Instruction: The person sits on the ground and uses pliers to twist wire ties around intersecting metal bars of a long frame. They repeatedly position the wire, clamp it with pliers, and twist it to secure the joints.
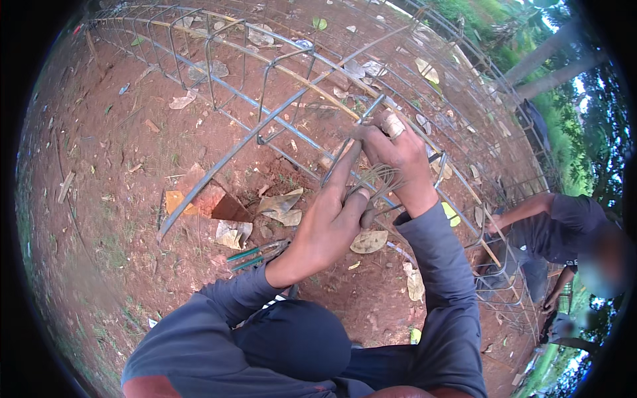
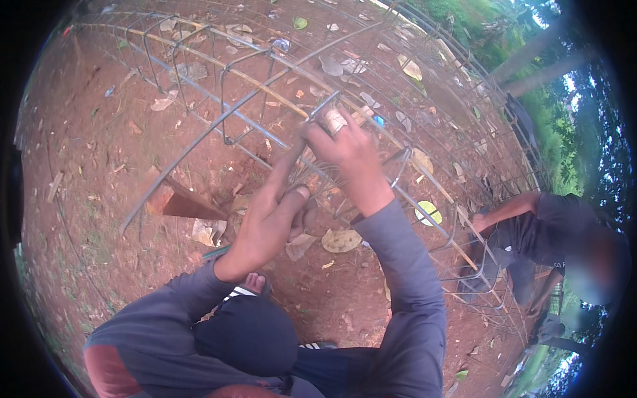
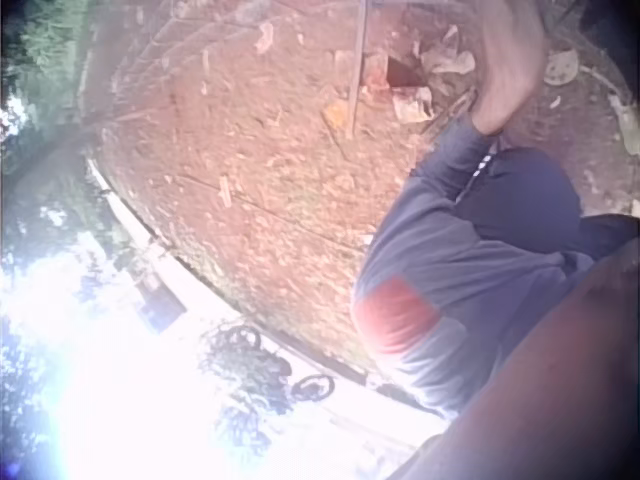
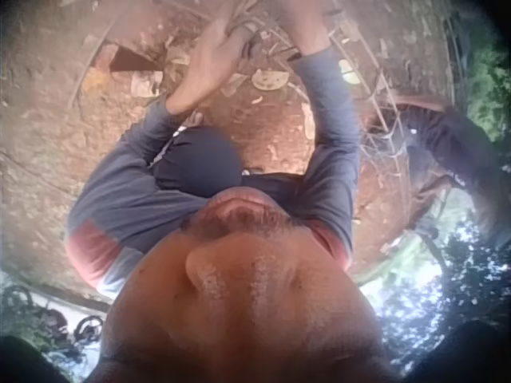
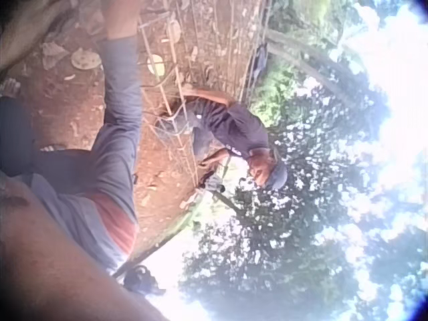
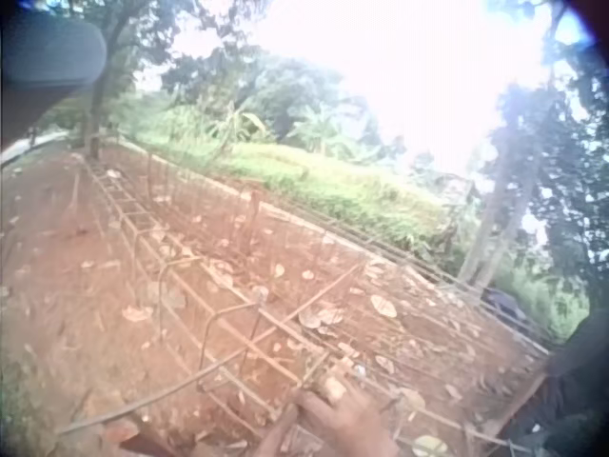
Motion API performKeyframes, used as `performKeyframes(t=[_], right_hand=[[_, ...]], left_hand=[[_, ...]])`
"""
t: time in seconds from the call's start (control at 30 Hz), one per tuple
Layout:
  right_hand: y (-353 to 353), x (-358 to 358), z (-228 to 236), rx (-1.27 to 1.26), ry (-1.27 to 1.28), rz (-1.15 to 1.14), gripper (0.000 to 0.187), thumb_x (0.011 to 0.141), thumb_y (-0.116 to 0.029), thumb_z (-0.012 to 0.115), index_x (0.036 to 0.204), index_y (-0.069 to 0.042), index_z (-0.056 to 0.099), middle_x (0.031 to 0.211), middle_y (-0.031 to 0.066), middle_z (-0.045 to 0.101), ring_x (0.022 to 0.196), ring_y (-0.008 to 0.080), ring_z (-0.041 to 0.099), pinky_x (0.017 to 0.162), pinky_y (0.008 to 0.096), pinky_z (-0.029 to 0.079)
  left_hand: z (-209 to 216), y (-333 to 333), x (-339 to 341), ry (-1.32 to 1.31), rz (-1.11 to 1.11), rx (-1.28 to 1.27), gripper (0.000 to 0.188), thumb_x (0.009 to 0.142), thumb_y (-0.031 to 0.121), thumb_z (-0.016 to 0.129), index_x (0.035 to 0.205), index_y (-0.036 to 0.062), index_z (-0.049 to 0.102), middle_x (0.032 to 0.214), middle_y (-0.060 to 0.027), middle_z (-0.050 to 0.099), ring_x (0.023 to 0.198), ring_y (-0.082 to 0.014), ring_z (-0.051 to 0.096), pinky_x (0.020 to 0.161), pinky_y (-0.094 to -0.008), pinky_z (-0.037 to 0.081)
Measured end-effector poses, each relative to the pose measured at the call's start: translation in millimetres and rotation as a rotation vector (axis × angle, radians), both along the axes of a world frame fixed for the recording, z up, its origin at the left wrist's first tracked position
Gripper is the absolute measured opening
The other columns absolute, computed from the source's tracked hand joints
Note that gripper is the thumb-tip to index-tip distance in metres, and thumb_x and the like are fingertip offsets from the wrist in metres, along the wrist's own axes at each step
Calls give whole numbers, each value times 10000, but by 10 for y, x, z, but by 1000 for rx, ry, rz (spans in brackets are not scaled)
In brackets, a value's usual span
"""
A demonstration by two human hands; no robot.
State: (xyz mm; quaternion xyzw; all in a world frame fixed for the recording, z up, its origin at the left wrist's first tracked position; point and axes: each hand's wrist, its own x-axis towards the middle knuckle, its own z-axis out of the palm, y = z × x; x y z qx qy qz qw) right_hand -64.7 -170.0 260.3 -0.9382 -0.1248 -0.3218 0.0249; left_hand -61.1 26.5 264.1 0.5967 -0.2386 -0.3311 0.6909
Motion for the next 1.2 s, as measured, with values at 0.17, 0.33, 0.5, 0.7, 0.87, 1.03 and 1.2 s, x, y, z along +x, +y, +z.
performKeyframes(t=[0.17,0.33,0.5,0.7,0.87,1.03,1.2], right_hand=[[16,50,-49,-62,-61,13,203,777,-77,788,953,-111,694,907,85,644,880,318,689,640,404,569],[184,162,-153,-65,-236,-67,220,785,-126,857,812,-68,647,853,89,632,766,279,662,605,392,545],[394,251,-339,122,-430,-271,239,770,-116,860,786,-56,629,831,103,625,715,287,641,633,451,532],[443,102,-568,206,-454,-272,296,800,-7,765,1074,-119,746,1038,45,709,1079,290,709,1059,514,533],[402,-342,-576,346,-272,-154,391,846,101,658,1175,-99,731,1087,91,713,1041,292,717,1016,473,551],[438,-480,-515,1482,141,-102,366,1015,-159,620,1356,-25,618,1199,155,714,1083,287,711,936,426,601],[662,-209,-438,2442,342,502,531,1057,-319,589,1470,-6,476,1163,159,705,1149,300,681,1002,520,564]], left_hand=[[-478,416,-115,8,34,-17,591,1004,102,553,1559,27,363,756,-66,599,649,-144,563,635,-318,470],[-1945,1082,-279,-447,-38,580,540,945,171,641,1454,37,522,1141,-173,689,1001,-313,673,885,-394,522],[-2729,1742,-537,-938,-55,1063,635,873,300,718,1433,58,543,1481,-194,488,1338,-364,448,1099,-510,391],[-3015,1962,-253,-1101,-193,1077,487,900,128,595,1386,117,584,1378,-188,529,1219,-382,552,1045,-521,439],[-3210,1976,-176,-1150,-290,1060,457,880,132,595,1336,93,603,1302,-165,560,1178,-348,564,1001,-454,467],[-3145,1832,-90,-1296,-430,1087,327,873,133,611,1180,18,607,1278,-170,569,1251,-334,549,960,-443,505],[-2920,1698,-220,-987,-402,1102,401,822,140,679,1177,-7,563,1138,-211,639,1051,-412,665,846,-512,555]])
